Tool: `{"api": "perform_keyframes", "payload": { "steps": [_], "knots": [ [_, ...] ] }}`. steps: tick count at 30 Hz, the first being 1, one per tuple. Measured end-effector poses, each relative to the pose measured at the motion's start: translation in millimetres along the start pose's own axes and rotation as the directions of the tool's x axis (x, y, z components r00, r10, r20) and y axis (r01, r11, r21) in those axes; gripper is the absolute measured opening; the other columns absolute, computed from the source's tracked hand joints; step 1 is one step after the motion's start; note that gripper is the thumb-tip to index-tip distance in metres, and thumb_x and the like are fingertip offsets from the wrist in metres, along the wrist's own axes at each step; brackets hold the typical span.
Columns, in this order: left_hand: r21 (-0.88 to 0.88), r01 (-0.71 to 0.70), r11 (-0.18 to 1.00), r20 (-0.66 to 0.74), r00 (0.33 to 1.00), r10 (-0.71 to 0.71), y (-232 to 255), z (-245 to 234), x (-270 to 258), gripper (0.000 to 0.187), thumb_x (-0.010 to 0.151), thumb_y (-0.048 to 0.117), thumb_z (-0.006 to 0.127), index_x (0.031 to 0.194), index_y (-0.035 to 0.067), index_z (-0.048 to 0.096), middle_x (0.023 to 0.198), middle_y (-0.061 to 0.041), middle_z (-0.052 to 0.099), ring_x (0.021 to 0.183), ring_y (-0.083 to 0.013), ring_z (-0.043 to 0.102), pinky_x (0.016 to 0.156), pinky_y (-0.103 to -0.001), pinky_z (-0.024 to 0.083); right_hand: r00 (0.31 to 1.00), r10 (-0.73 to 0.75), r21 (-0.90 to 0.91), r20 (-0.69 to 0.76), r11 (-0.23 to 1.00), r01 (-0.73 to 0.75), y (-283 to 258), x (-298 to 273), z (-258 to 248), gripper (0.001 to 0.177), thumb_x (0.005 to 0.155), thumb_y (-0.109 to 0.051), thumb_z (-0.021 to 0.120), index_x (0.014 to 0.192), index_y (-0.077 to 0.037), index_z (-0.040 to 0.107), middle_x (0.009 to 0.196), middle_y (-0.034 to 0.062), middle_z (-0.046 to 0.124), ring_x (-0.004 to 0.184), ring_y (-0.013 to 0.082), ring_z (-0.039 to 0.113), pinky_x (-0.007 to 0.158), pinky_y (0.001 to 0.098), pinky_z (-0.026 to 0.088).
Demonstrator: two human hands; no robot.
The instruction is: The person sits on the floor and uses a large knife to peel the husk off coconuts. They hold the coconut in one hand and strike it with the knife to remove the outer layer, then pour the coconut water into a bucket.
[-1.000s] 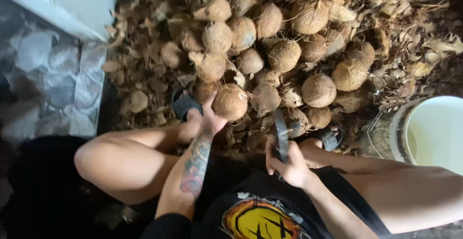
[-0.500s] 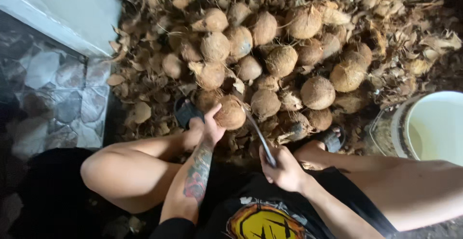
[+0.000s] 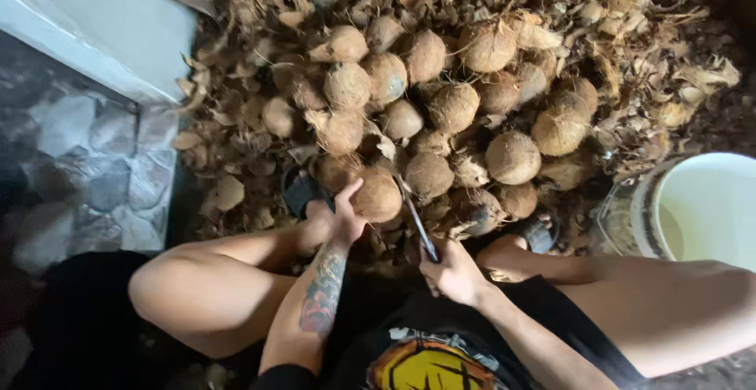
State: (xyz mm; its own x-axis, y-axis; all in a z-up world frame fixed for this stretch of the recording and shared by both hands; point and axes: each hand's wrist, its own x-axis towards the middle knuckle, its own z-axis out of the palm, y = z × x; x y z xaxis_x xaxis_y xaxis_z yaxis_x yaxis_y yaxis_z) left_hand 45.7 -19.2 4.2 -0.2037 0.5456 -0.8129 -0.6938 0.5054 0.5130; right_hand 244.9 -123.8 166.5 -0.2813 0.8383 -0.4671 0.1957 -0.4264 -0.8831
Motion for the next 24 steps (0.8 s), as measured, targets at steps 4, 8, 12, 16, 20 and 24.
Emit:
{"api": "perform_keyframes", "payload": {
  "steps": [4,8,12,16,20,24],
  "knots": [
    [-0.066,0.006,0.998,0.192,0.981,0.007,27,5,-48,0.092,0.080,0.030,0.090,0.156,0.006,0.045,0.150,-0.024,0.058,0.138,-0.0458,0.056,0.113,-0.066,0.044,0.758,-0.651,-0.131,-0.043,0.756,0.641,-37,-20,-6,0.005,0.067,0.000,0.070,0.063,-0.004,0.073,0.049,0.0171,0.063,0.045,0.0330,0.071,0.044,0.0368,0.051],
    [-0.072,0.055,0.996,0.180,0.983,-0.042,33,5,-25,0.094,0.083,0.040,0.086,0.159,0.006,0.043,0.154,-0.025,0.055,0.142,-0.0471,0.052,0.116,-0.073,0.036,0.433,-0.899,-0.217,-0.070,0.437,0.873,19,17,-8,0.005,0.074,-0.002,0.066,0.070,-0.004,0.062,0.054,0.0100,0.055,0.042,0.0313,0.060,0.044,0.0338,0.052],
    [-0.318,0.148,0.936,0.231,0.970,-0.075,23,-9,3,0.071,0.079,0.045,0.086,0.138,0.010,0.068,0.138,-0.019,0.069,0.127,-0.0406,0.066,0.109,-0.065,0.049,0.995,0.099,-0.198,-0.003,0.975,-0.098,-7,4,-1,0.048,0.076,-0.029,0.060,0.036,-0.005,0.062,0.036,0.0135,0.058,0.035,0.0312,0.062,0.049,0.0442,0.052],
    [-0.343,0.183,0.921,0.280,0.956,-0.085,62,40,-80,0.041,0.089,0.035,0.078,0.120,0.008,0.076,0.124,-0.015,0.078,0.122,-0.0321,0.071,0.115,-0.046,0.051,0.975,0.213,-0.203,-0.055,0.954,-0.220,33,25,-15,0.047,0.079,-0.026,0.063,0.037,-0.004,0.065,0.038,0.0129,0.061,0.037,0.0283,0.064,0.052,0.0382,0.053],
    [-0.182,0.193,0.964,0.262,0.955,-0.142,30,3,-15,0.090,0.074,0.063,0.084,0.144,0.010,0.063,0.154,-0.018,0.057,0.147,-0.0415,0.048,0.124,-0.070,0.024,0.896,-0.441,-0.090,-0.050,0.896,0.436,-45,-17,-32,0.019,0.078,-0.009,0.075,0.065,-0.001,0.064,0.041,0.0114,0.060,0.036,0.0262,0.064,0.042,0.0338,0.050],
    [-0.094,0.213,0.972,0.235,0.954,-0.186,14,-12,6,0.061,0.077,0.061,0.067,0.125,0.024,0.073,0.137,-0.011,0.070,0.130,-0.0356,0.062,0.103,-0.060,0.052,0.506,-0.862,-0.004,0.018,0.506,0.862,-92,-51,-23,0.014,0.096,-0.010,0.056,0.086,-0.009,0.046,0.072,0.0085,0.061,0.056,0.0215,0.058,0.056,0.0299,0.048]
  ]
}}
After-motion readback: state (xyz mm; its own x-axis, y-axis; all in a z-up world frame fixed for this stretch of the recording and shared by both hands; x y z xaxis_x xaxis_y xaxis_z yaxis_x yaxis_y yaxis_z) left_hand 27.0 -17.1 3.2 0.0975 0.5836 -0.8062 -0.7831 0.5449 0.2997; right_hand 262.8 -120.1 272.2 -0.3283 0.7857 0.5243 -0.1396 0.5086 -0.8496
